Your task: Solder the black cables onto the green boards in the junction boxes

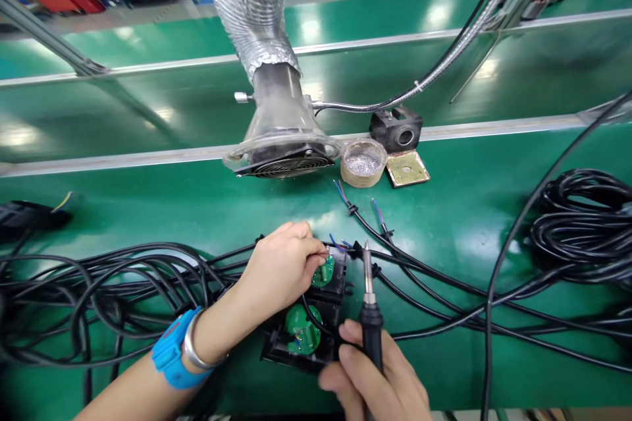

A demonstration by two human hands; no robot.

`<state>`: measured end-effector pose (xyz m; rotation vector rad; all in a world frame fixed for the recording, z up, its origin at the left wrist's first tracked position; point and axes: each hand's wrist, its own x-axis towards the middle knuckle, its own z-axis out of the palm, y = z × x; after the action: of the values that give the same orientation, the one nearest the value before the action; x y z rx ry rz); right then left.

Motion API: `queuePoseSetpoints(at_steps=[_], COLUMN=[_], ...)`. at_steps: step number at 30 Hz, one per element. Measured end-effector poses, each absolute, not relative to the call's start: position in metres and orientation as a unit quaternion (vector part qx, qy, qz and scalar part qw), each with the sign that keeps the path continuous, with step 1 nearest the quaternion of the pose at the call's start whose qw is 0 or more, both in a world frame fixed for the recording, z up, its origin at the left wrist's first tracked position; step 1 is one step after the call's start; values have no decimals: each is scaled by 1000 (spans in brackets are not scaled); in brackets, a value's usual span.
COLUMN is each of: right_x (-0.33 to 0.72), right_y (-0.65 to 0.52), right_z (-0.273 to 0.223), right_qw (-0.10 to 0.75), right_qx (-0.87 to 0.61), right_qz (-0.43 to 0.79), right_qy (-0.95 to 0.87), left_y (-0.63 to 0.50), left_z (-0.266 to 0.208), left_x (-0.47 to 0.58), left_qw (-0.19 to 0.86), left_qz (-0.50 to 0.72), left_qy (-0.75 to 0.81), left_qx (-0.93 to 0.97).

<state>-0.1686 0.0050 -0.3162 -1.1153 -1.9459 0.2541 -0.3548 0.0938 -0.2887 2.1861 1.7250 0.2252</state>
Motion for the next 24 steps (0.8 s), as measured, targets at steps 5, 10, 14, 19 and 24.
queuePoseSetpoints(at_steps=[5,10,14,19,24], right_x=[-182,-181,-180,-180,-176], right_y=[20,29,26,21,20], right_z=[-323,-326,-329,-336,-340], right_qw=[431,418,414,393,376], right_qx=[-439,-436,-442,-462,-455], right_qz=[84,91,106,98,130], right_qy=[-784,-792,-789,-789,-797], left_y=[92,92,102,111,116], left_z=[-287,-283,-282,-280,-270], left_x=[-359,-364,-367,-368,-371], left_qw=[167,167,182,227,247], left_qz=[83,96,61,36,-3], left_qy=[594,557,490,474,445], left_qx=[783,808,850,850,861])
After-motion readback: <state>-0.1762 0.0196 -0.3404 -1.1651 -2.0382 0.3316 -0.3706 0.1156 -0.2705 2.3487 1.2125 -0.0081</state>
